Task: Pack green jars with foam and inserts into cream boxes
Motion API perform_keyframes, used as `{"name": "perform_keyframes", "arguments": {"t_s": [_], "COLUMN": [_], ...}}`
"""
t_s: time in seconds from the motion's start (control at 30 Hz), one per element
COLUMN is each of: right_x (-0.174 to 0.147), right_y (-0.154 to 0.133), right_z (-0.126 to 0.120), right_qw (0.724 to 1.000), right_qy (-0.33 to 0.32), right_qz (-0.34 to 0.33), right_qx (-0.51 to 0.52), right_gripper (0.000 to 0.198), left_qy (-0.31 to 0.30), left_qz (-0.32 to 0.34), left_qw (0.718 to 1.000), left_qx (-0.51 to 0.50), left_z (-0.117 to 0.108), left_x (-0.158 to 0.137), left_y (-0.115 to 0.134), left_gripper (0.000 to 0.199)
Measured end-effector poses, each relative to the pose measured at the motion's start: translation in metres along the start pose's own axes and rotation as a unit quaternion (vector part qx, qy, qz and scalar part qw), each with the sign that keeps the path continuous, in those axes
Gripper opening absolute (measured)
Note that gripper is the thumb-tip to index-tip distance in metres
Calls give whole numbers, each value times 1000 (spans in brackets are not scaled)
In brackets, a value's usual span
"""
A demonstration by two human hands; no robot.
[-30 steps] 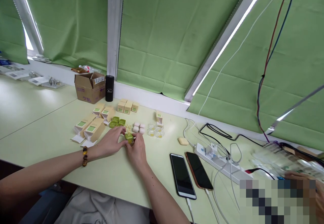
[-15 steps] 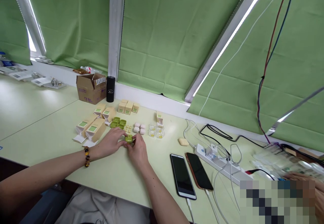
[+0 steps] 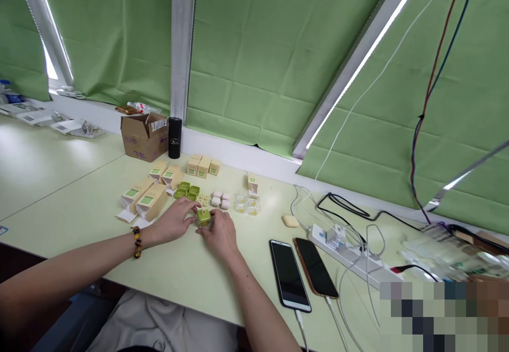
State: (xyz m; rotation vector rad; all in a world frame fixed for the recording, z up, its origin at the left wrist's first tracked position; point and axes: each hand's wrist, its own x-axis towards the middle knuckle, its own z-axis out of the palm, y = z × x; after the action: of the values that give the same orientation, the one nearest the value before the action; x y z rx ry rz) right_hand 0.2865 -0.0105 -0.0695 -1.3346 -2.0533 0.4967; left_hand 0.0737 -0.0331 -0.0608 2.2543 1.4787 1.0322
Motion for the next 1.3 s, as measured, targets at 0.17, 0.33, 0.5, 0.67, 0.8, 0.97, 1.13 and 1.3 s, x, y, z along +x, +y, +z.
{"name": "perform_keyframes", "arguments": {"t_s": [0.17,0.33,0.5,0.67,0.8,0.97,1.13,1.3], "right_x": [3,4,-3,-6,-7,-8,-9,-9], "right_y": [2,-4,-18,-23,-26,-29,-31,-26], "right_z": [4,1,-3,-8,-8,-7,-6,-3], "right_qw": [992,910,799,723,683,663,660,686], "right_qy": [-3,-1,-15,-89,-117,-143,-154,-167], "right_qz": [20,5,-7,26,57,83,85,71], "right_qx": [122,414,602,684,718,730,730,705], "right_gripper": [42,49,46,35,33,31,31,34], "left_qy": [21,69,123,93,30,-12,-32,-29], "left_qz": [-22,-62,-12,13,33,27,18,0], "left_qw": [997,980,971,959,936,917,909,900], "left_qx": [-70,-176,-205,-269,-348,-399,-414,-435], "left_z": [-1,-5,-6,-5,-3,-2,-4,-3], "left_x": [3,8,6,4,1,-1,0,2], "left_y": [5,14,16,16,15,16,19,20], "left_gripper": [28,30,29,36,48,57,60,57]}}
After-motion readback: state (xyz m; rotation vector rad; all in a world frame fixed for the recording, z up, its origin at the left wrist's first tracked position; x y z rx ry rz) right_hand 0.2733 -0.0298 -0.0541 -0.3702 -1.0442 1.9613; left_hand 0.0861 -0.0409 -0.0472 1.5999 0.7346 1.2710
